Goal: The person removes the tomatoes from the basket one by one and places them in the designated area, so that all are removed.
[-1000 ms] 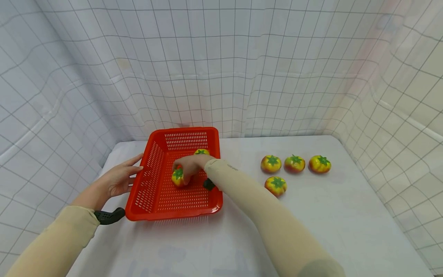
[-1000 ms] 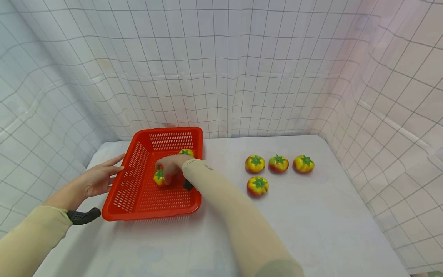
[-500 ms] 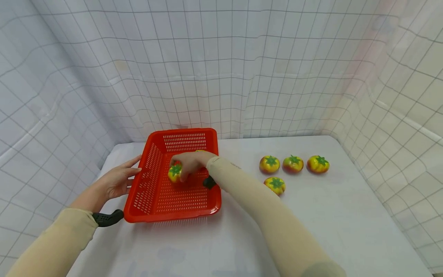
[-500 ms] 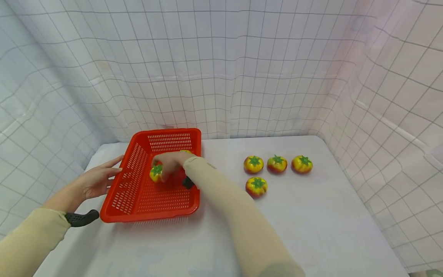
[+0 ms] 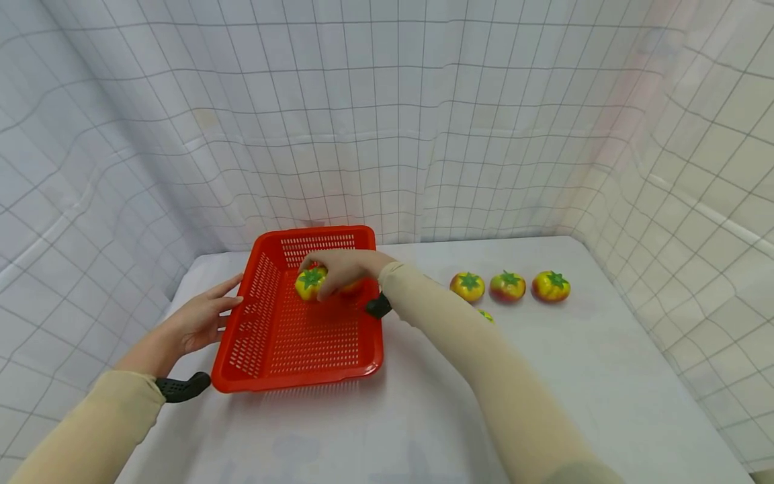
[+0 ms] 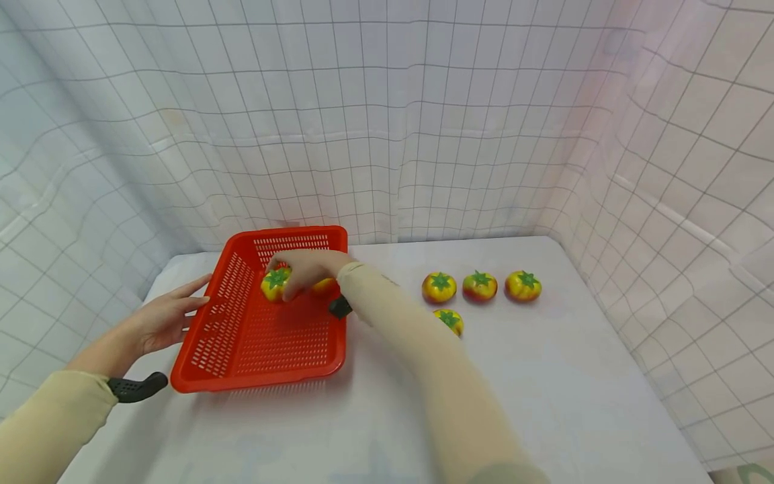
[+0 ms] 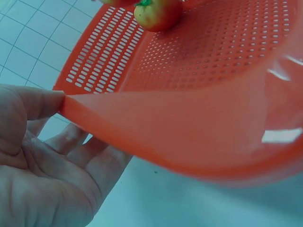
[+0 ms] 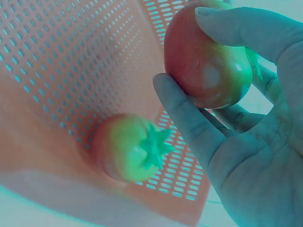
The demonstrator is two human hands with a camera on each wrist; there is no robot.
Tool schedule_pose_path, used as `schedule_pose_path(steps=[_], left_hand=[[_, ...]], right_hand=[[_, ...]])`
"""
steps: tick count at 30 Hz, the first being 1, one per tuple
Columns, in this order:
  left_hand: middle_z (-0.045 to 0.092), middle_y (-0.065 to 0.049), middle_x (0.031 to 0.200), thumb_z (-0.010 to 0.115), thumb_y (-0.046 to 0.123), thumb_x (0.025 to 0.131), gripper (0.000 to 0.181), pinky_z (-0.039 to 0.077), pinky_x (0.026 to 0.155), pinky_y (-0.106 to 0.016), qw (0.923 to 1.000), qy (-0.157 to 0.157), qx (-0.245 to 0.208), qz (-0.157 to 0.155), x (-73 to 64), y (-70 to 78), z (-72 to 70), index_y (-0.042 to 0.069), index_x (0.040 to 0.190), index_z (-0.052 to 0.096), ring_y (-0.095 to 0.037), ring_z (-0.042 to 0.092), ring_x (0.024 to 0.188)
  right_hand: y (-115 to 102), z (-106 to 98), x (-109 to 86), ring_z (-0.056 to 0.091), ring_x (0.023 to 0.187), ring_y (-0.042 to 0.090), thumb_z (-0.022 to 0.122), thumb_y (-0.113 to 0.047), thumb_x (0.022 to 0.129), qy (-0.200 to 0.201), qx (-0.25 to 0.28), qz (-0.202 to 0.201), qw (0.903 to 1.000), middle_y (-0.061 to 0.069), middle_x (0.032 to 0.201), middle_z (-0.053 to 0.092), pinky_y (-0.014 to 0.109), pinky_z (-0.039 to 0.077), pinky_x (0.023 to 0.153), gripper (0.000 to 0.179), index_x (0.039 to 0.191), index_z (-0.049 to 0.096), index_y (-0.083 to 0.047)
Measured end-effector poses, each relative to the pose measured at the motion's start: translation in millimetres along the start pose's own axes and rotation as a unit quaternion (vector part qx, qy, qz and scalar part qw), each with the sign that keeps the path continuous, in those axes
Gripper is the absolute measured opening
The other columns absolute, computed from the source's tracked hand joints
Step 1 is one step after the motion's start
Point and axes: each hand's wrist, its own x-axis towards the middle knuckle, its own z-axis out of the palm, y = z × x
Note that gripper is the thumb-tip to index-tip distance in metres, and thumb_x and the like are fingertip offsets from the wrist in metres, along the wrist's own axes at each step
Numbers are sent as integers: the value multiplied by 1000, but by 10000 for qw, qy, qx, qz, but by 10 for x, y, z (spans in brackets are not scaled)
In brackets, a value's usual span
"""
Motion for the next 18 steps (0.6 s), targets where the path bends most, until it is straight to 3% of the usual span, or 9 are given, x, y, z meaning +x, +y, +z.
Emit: schedule_pose_path(steps=[13,18], left_hand=[[58,5,128,53,28,109,76,58,91,-46,9998,-18,129,173,20,-40,-52,30,165,2,-23,66,108],[56,4,131,54,29,108,77,57,92,-46,9996,2,210,191,22,-53,-51,31,165,1,-24,66,109]], right_hand=[[65,-290,-407,52,116,20,77,-18,88,228,37,-220,9995,-1,127,53,40,56,93,52,132,55,-33],[112,-352,-510,54,115,18,78,-22,87,322,-80,-234,9992,-1,127,53,36,55,90,53,132,55,-37]])
